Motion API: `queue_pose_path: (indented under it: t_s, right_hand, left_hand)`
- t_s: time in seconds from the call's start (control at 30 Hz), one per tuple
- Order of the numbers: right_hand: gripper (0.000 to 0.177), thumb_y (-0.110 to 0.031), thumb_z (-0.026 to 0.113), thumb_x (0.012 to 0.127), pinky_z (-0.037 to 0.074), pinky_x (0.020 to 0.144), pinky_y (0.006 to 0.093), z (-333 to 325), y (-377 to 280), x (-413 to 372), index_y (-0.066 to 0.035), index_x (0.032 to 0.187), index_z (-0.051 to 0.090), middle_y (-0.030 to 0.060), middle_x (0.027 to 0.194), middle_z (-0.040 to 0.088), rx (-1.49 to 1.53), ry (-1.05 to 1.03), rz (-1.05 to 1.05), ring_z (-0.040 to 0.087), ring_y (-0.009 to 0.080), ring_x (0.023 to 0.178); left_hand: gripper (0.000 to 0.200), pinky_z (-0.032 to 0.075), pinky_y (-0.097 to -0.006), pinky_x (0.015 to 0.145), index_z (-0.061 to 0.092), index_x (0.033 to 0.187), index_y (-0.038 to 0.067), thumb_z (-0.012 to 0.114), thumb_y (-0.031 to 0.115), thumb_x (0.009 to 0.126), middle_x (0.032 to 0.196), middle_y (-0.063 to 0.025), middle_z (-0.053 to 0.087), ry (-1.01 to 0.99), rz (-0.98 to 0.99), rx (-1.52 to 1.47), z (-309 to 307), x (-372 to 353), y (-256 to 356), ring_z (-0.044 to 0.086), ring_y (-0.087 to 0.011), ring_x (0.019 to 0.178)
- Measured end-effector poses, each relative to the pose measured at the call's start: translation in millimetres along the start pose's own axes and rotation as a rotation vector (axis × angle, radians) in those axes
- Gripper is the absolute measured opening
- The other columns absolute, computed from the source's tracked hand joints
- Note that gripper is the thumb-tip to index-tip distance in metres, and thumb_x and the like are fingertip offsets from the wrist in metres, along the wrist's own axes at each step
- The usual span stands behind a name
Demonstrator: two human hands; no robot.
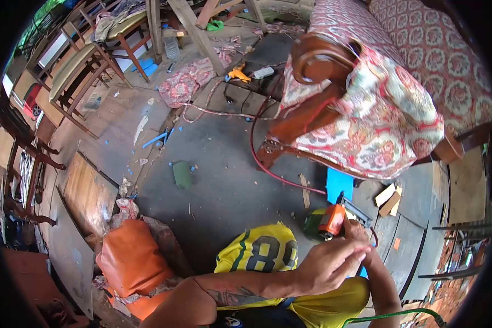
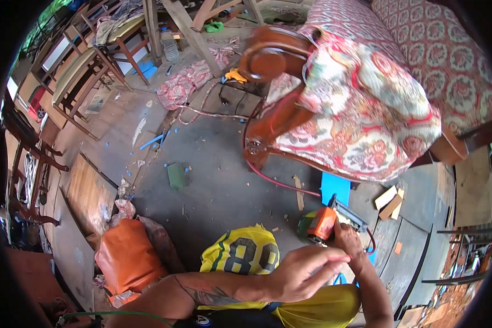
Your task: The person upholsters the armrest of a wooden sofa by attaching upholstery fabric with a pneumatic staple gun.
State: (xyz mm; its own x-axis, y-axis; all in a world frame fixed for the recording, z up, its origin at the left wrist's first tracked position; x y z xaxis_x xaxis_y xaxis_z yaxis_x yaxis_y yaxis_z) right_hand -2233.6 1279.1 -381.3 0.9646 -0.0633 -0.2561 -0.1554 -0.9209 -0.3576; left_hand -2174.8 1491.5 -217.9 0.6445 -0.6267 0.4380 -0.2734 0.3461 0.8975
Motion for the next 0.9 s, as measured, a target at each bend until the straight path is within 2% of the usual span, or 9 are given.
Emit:
queue_pose_path:
  t_s: [0.17,0.27,0.33,0.43,0.53,0.63,0.67,0.73,0.9]
  right_hand:
    - [0.086,-0.036,0.075,0.074,0.052,0.080,0.0486,-1.2,-0.1,10.7,0.013,0.133,0.036,0.0268,0.096,0.067,-0.091,-0.179,0.070,0.066,0.0425,0.093]
    - [0.090,-0.038,0.076,0.078,0.054,0.083,0.0456,-2.3,0.4,16.6,0.017,0.136,0.033,0.0289,0.099,0.068,-0.003,-0.269,0.176,0.067,0.0405,0.098]
    - [0.097,-0.035,0.078,0.076,0.054,0.087,0.0444,-17.5,-21.9,23.2,0.017,0.141,0.029,0.0292,0.113,0.065,-0.100,-0.421,0.448,0.065,0.0401,0.106]
    - [0.103,-0.028,0.082,0.071,0.053,0.090,0.0428,3.7,-16.5,16.4,0.016,0.145,0.025,0.0269,0.134,0.054,-0.217,-0.462,0.499,0.059,0.0391,0.117]
    - [0.075,-0.030,0.072,0.079,0.051,0.090,0.0503,-45.0,-94.1,30.9,0.006,0.137,0.041,0.0275,0.127,0.057,-0.063,-0.476,0.562,0.060,0.0392,0.115]
    - [0.057,-0.033,0.064,0.085,0.051,0.088,0.0523,-60.9,-167.9,9.1,-0.008,0.134,0.048,0.0256,0.117,0.064,0.017,-0.444,0.447,0.064,0.0438,0.105]
    - [0.052,-0.032,0.066,0.082,0.052,0.085,0.0527,-69.6,-192.3,-2.4,-0.005,0.125,0.057,0.0277,0.101,0.068,0.122,-0.425,0.402,0.066,0.0441,0.096]
    - [0.052,-0.034,0.068,0.081,0.053,0.086,0.0504,-96.4,-236.4,-31.8,-0.004,0.122,0.060,0.0278,0.103,0.067,0.255,-0.533,0.373,0.065,0.0451,0.096]
    - [0.056,-0.034,0.071,0.079,0.051,0.089,0.0480,-120.6,-280.0,-132.1,-0.007,0.124,0.053,0.0247,0.114,0.060,0.453,-0.706,0.085,0.062,0.0401,0.108]
  left_hand:
    - [0.019,0.054,-0.0387,0.073,0.058,0.113,0.004,0.060,0.009,0.095,0.098,-0.0112,0.069,-0.114,0.114,0.264,-7.5,4.3,-37.5,0.068,-0.0288,0.084]
    - [0.018,0.054,-0.0409,0.070,0.056,0.111,0.006,0.058,0.016,0.097,0.095,-0.0126,0.070,-0.159,-0.130,0.460,-21.4,26.1,-42.2,0.069,-0.0299,0.081]
    - [0.020,0.053,-0.0434,0.066,0.055,0.110,0.009,0.057,0.024,0.098,0.086,-0.0131,0.069,-0.175,-0.605,0.565,-40.5,40.8,-46.2,0.069,-0.0328,0.076]
    - [0.021,0.053,-0.0471,0.065,0.054,0.106,0.010,0.052,0.030,0.100,0.081,-0.0143,0.068,-0.072,-0.589,0.583,-52.6,49.3,-54.8,0.068,-0.0368,0.074]
    - [0.021,0.053,-0.0485,0.066,0.054,0.101,0.010,0.049,0.030,0.101,0.083,-0.0153,0.068,-0.001,-0.626,0.637,-66.4,39.2,-56.8,0.067,-0.0382,0.075]
    - [0.018,0.053,-0.0486,0.064,0.055,0.098,0.010,0.051,0.027,0.099,0.082,-0.0158,0.067,0.098,-0.727,0.693,-69.2,20.0,-26.9,0.067,-0.0379,0.074]
    - [0.015,0.053,-0.0480,0.062,0.056,0.097,0.010,0.054,0.024,0.097,0.080,-0.0157,0.066,0.141,-0.762,0.772,-75.5,10.3,-10.1,0.066,-0.0369,0.072]
    - [0.015,0.054,-0.0480,0.065,0.056,0.098,0.010,0.054,0.025,0.097,0.081,-0.0155,0.067,0.145,-0.853,0.776,-76.6,-25.7,20.1,0.067,-0.0364,0.075]
    - [0.015,0.054,-0.0462,0.072,0.058,0.106,0.012,0.051,0.023,0.099,0.093,-0.0162,0.068,-0.263,-0.746,0.760,-88.4,-71.6,113.9,0.067,-0.0341,0.093]
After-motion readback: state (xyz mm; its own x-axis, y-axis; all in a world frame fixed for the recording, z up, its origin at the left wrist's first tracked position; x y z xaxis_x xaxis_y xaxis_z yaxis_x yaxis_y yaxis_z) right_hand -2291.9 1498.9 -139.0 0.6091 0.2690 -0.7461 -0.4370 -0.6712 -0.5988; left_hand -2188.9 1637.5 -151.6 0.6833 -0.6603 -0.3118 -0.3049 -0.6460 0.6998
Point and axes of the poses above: each hand's wrist, its own x-axis towards the middle knuckle, its own z-axis out of the palm, y = z × x, the point moved 5 cm from there along x, towards the middle knuckle
